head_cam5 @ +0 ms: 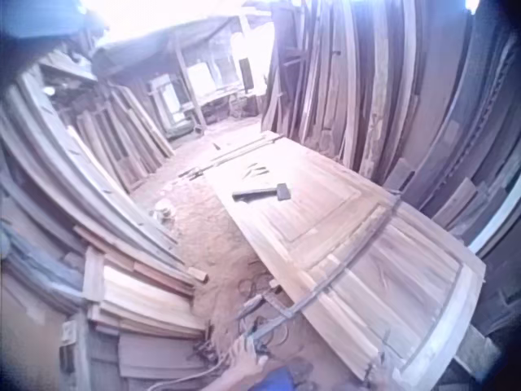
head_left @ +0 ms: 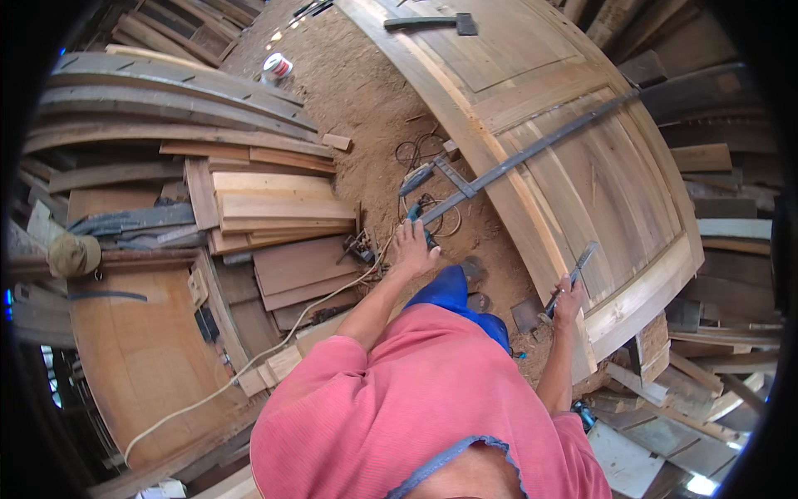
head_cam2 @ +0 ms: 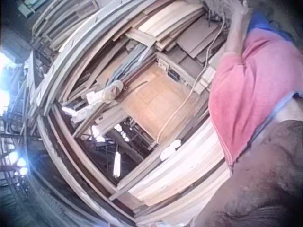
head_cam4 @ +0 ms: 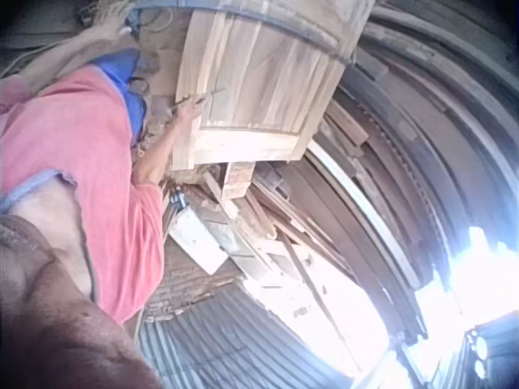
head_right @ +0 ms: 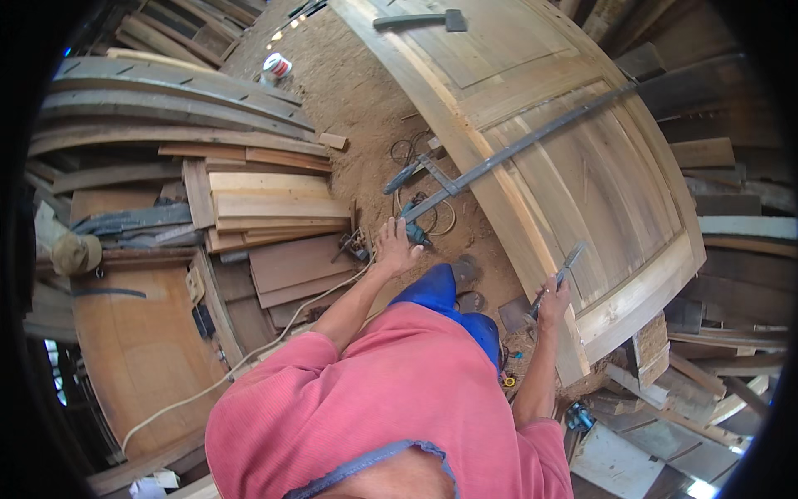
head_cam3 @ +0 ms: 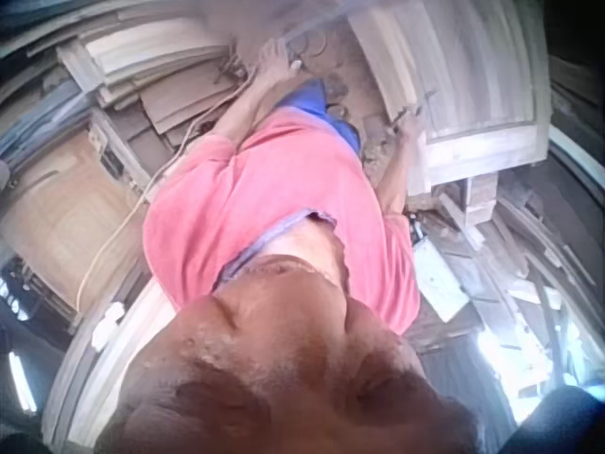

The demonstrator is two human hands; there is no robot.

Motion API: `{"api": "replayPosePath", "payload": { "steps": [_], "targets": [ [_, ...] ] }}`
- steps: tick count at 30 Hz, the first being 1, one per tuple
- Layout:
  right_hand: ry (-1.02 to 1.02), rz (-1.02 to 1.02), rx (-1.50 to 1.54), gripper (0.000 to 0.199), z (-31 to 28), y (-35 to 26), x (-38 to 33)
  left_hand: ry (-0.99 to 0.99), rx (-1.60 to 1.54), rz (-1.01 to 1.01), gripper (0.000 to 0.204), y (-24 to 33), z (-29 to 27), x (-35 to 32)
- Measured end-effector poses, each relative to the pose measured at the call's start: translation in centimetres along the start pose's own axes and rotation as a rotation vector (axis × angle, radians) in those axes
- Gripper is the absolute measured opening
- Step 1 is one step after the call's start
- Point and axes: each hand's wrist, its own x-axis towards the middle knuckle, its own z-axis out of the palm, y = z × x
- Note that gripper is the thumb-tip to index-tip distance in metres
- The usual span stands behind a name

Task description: The person uses an electric drill to create holes in a large wooden door panel, applies adhesive, assembles wood components by hand and with a mallet, and secures the assembly with a metal bar clamp.

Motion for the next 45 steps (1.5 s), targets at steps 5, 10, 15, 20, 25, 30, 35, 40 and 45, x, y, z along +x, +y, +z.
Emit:
{"api": "replayPosePath", "payload": {
  "steps": [5,10,15,20,25,30,35,40,45],
  "targets": [
    [-0.131,-0.058,-0.016,0.023,2.2,-1.6,1.4,-0.204,-0.202,-0.057,0.071,1.6,-2.8,3.5],
    [-0.186,-0.057,-0.025,0.022,7.2,-3.3,1.5,-0.237,-0.258,0.018,0.046,-3.9,-1.1,5.4],
    [-0.135,-0.064,0.002,0.021,13.1,-6.4,1.7,-0.319,-0.362,0.093,0.04,-4.5,-1.8,7.3],
    [-0.093,-0.134,0.102,0.02,23.8,-9.5,3.9,-0.584,-0.511,0.185,0.04,-6.5,-3.3,10.6],
    [0.056,-0.094,0.109,0.02,35.2,-12.5,9.6,-1.054,-0.504,0.554,0.04,-9.5,-4.3,15.6],
    [0.289,-0.067,-0.584,0.031,45.8,-15.3,15.8,-0.924,-0.525,0.385,0.034,-23.1,-3.8,21.5],
    [0.4,-0.028,-0.78,0.044,50.9,-14.3,19.3,-0.531,-0.446,-0.146,0.032,-45.0,-5.4,28.2],
    [0.307,0.053,-1.007,0.044,52.5,-12.5,19.3,-0.443,-0.451,-0.517,0.028,-61.8,-7.0,29.0],
    [0.405,0.05,-1.131,0.041,51.7,-11.8,18.8,-0.554,-0.751,-0.836,0.018,-59.9,-5.9,27.6]
  ]
}}
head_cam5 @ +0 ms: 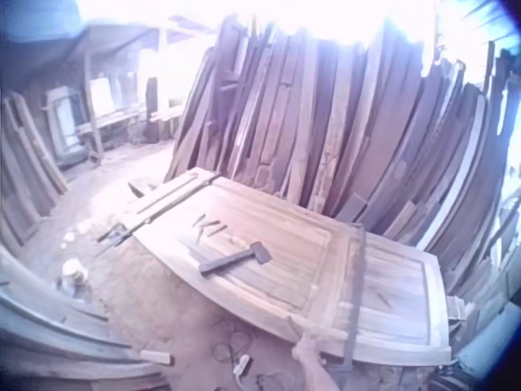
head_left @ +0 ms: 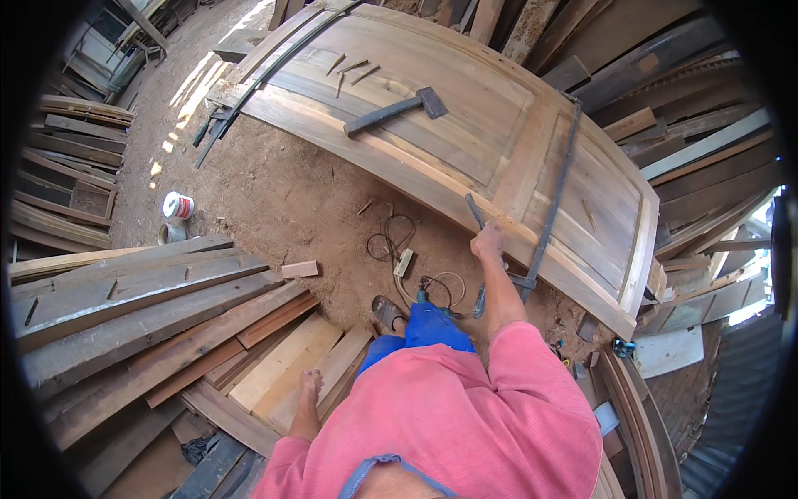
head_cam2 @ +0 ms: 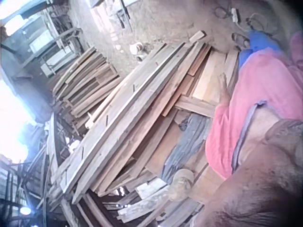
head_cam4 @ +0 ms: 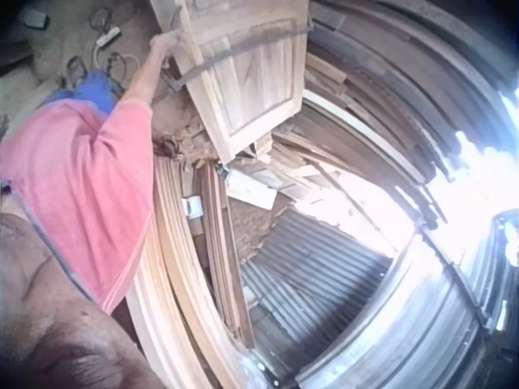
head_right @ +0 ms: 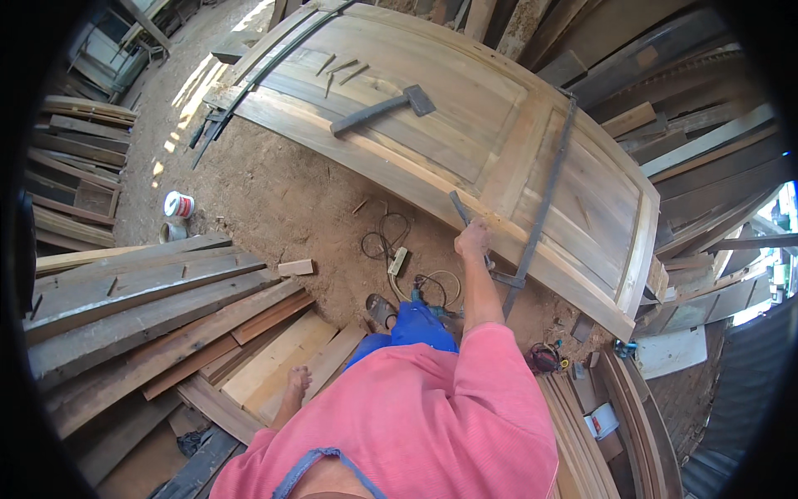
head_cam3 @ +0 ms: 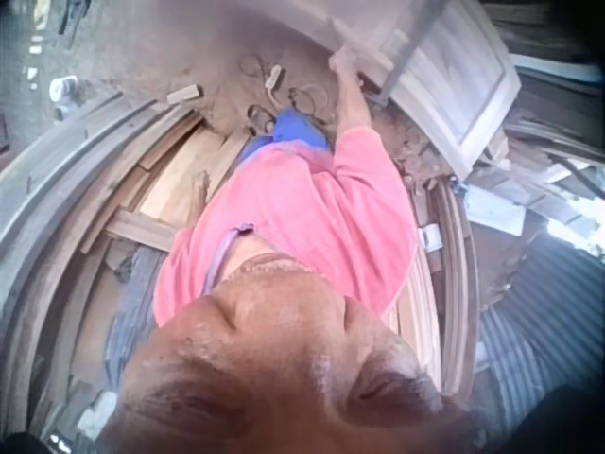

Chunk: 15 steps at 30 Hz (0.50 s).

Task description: The person uses an electric drill to create holes in a large wooden door panel, applies adhesive, assembles wood components by hand and with a mallet, and secures the assembly with a metal bar clamp.

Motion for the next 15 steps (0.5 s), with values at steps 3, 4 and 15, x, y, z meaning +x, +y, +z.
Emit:
{"api": "replayPosePath", "payload": {
  "steps": [3,4,15],
  "targets": [
    [-0.058,0.052,0.102,0.038,-2.0,-2.7,-0.8,-0.206,-0.116,-0.021,0.021,-0.1,3.0,-0.8],
    [-0.088,0.063,0.115,0.037,-2.4,-2.0,-0.3,-0.219,0.033,0.071,0.025,1.7,5.3,-2.1],
    [0.004,0.187,0.396,0.03,-5.2,-4.0,6.8,-0.197,0.249,0.479,0.036,17.6,4.8,-0.5]
  ]
}}
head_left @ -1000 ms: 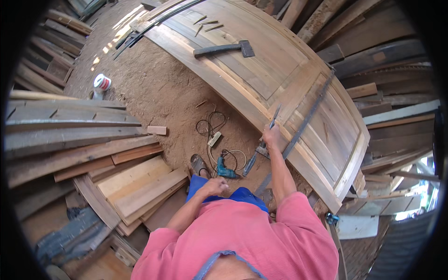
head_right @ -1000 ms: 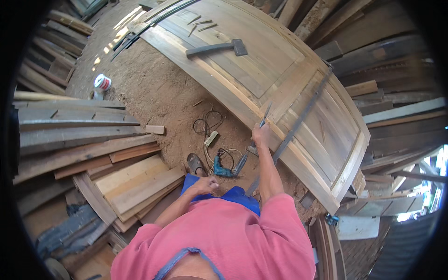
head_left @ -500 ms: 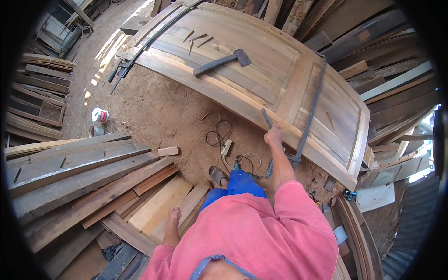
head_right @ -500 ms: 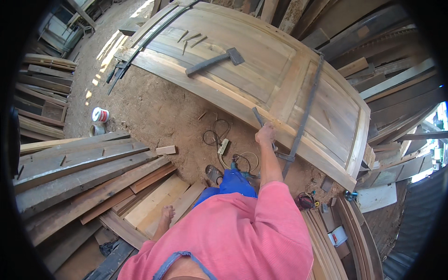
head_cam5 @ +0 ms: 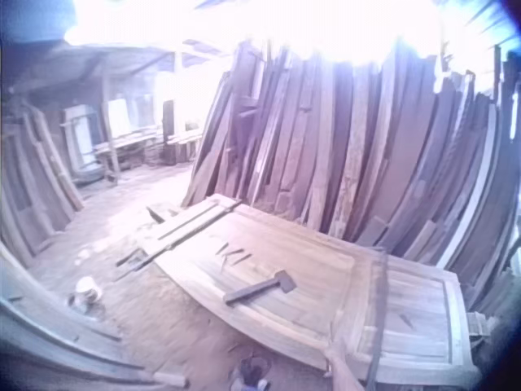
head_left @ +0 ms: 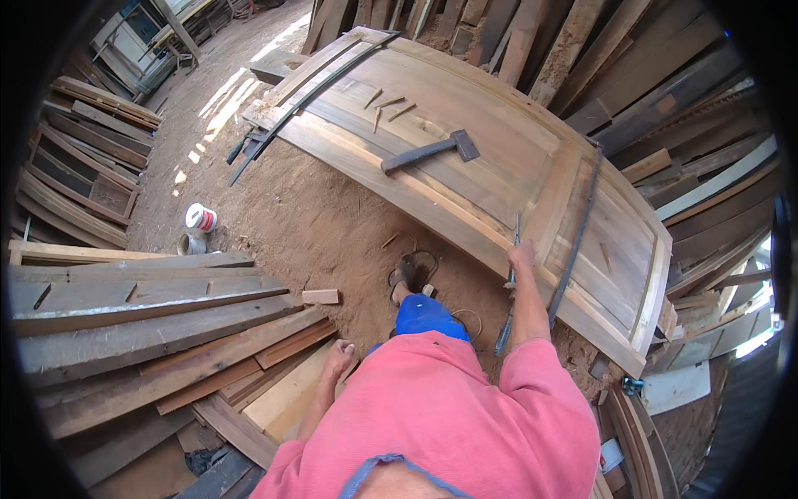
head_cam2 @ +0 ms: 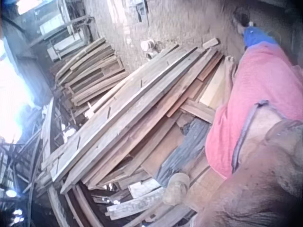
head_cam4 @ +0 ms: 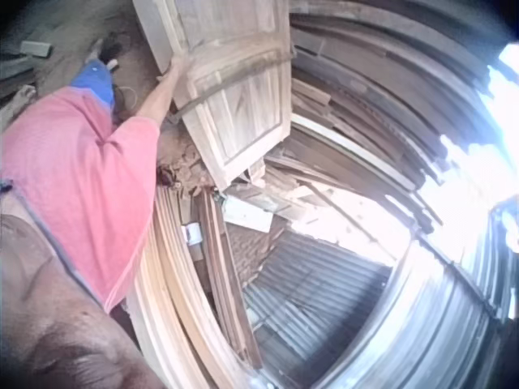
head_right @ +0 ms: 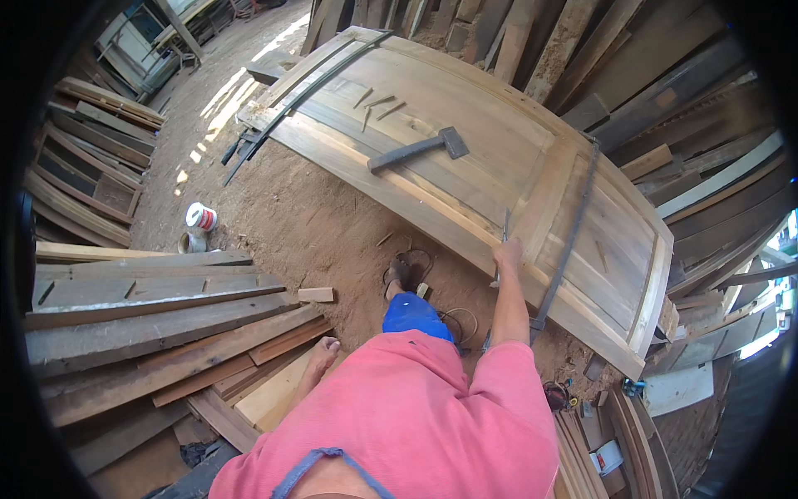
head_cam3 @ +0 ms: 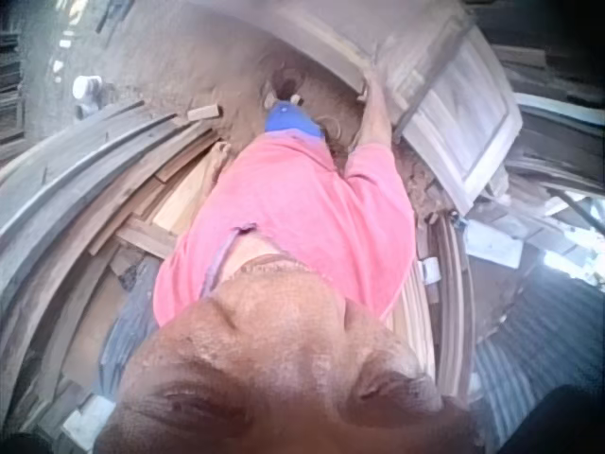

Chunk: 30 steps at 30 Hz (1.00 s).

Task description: The person uses an electric drill to create holes in a large wooden door panel, applies adhesive, assembles wood components by hand and with a mallet, and secures the assembly with a metal bar clamp.

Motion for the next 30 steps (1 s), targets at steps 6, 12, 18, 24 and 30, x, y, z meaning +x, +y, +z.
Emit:
{"api": "replayPosePath", "payload": {
  "steps": [6,12,18,24,30],
  "targets": [
    [0.003,0.094,0.023,0.036,4.3,-4.8,3.7,0.045,0.22,0.323,0.041,13.3,-4.5,10.5],
    [-0.08,0.02,-0.002,0.034,4.1,-5.6,6.6,-0.089,0.264,0.639,0.041,35.3,-1.8,19.2],
    [0.271,0.291,-0.064,0.032,-2.4,0.0,8.1,-0.306,0.313,0.888,0.039,43.3,4.4,23.5],
    [0.405,0.445,-0.061,0.03,-2.7,6.8,5.7,-0.476,0.577,1.441,0.04,51.6,9.4,26.7],
    [0.488,0.577,-0.109,0.03,1.6,8.5,3.1,-0.479,0.691,1.656,0.054,59.7,17.9,28.0]
  ]
}}
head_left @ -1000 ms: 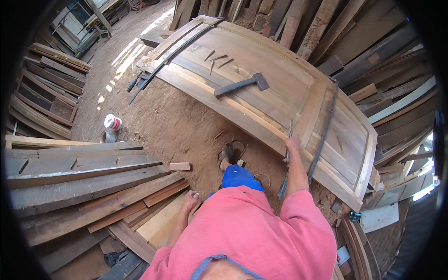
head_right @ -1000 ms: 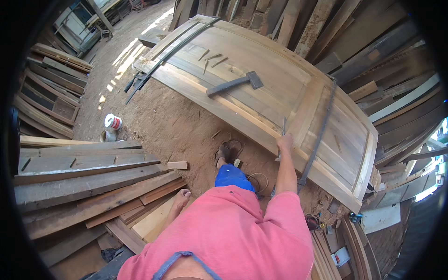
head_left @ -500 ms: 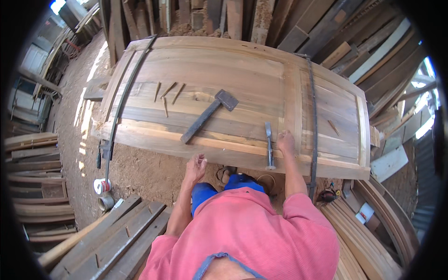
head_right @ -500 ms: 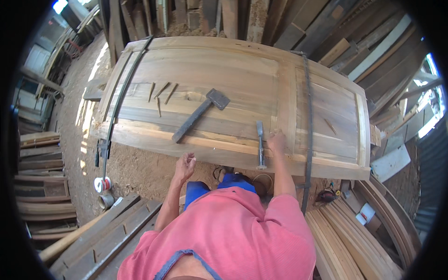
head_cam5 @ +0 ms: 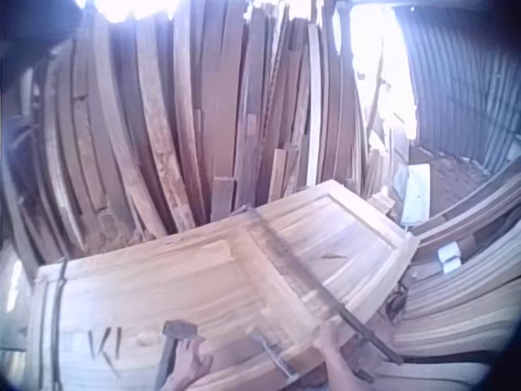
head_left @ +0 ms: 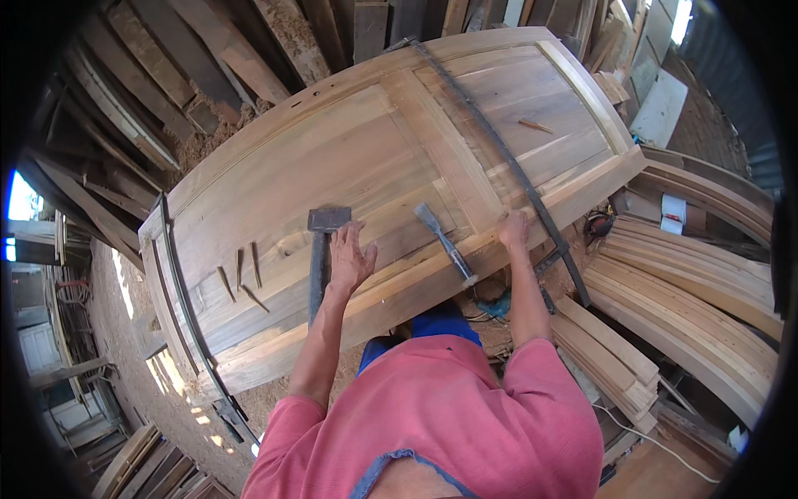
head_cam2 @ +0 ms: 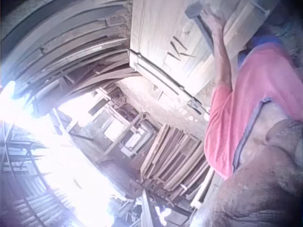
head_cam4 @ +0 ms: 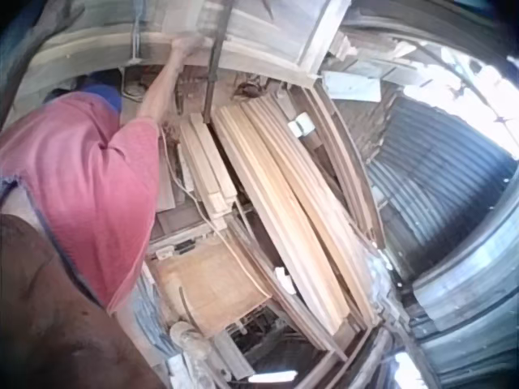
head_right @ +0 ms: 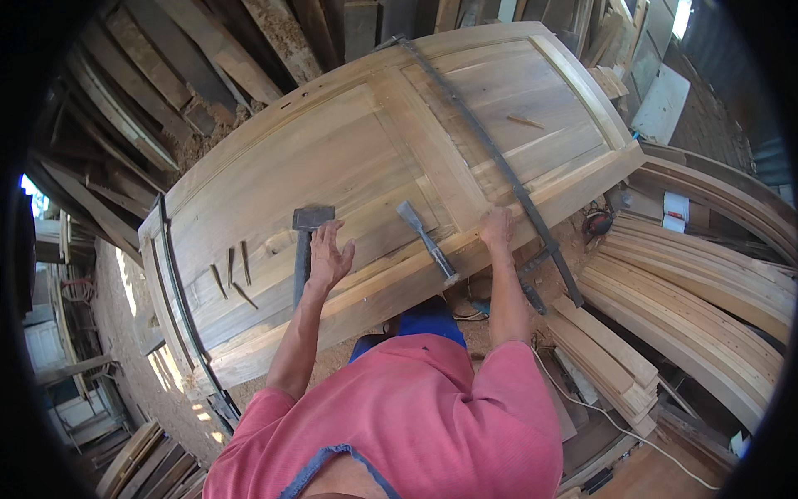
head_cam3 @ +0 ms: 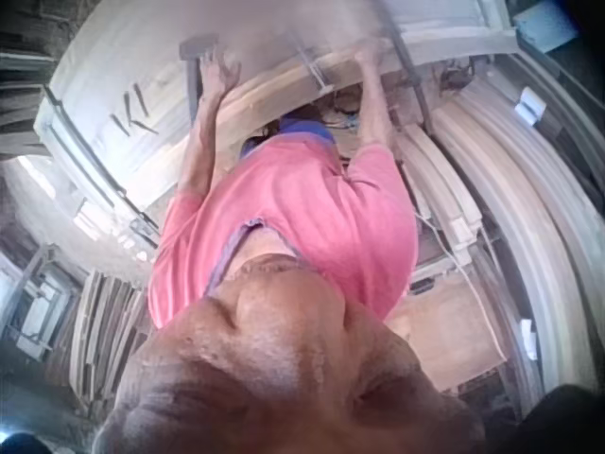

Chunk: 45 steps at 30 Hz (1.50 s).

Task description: The person uses an electric drill to create holes in a large wooden door panel, applies adhesive, assembles wood components by hand and with a mallet, and secures the assembly with a metal bar clamp.

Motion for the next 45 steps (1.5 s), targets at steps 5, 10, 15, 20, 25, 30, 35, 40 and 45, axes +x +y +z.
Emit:
{"api": "replayPosePath", "payload": {
  "steps": [5,10,15,20,25,30,35,40,45],
  "targets": [
    [-0.164,0.059,0.087,0.027,-3.1,-5.2,0.0,-0.108,0.188,-0.253,0.071,-2.4,4.2,4.3],
    [-0.205,-0.053,0.142,0.022,-0.7,-4.2,3.1,-0.043,0.44,-0.306,0.072,-3.1,9.7,4.2],
    [-0.235,-0.026,0.213,0.022,1.6,-5.2,6.4,-0.07,0.462,-0.32,0.071,-2.6,10.0,4.8],
    [-0.272,-0.047,0.217,0.024,0.5,-9.0,9.5,-0.088,0.473,-0.347,0.072,-2.1,9.4,5.5],
    [-0.281,-0.081,0.256,0.027,0.7,-10.6,11.7,-0.095,0.466,-0.355,0.073,-2.0,9.3,5.7],
    [-0.268,-0.101,0.251,0.028,1.8,-11.6,13.3,-0.098,0.452,-0.357,0.072,-1.9,9.4,5.7],
    [-0.326,-0.187,0.234,0.033,1.7,-13.7,15.5,-0.107,0.446,-0.377,0.071,-2.0,9.3,5.6],
    [-0.341,-0.259,0.328,0.041,1.8,-14.9,19.4,-0.113,0.418,-0.364,0.072,-2.3,9.0,5.5],
    [-0.489,-0.231,0.223,0.039,2.5,-14.0,20.5,-0.133,0.413,-0.372,0.073,-2.5,9.2,5.6]
  ]
}}
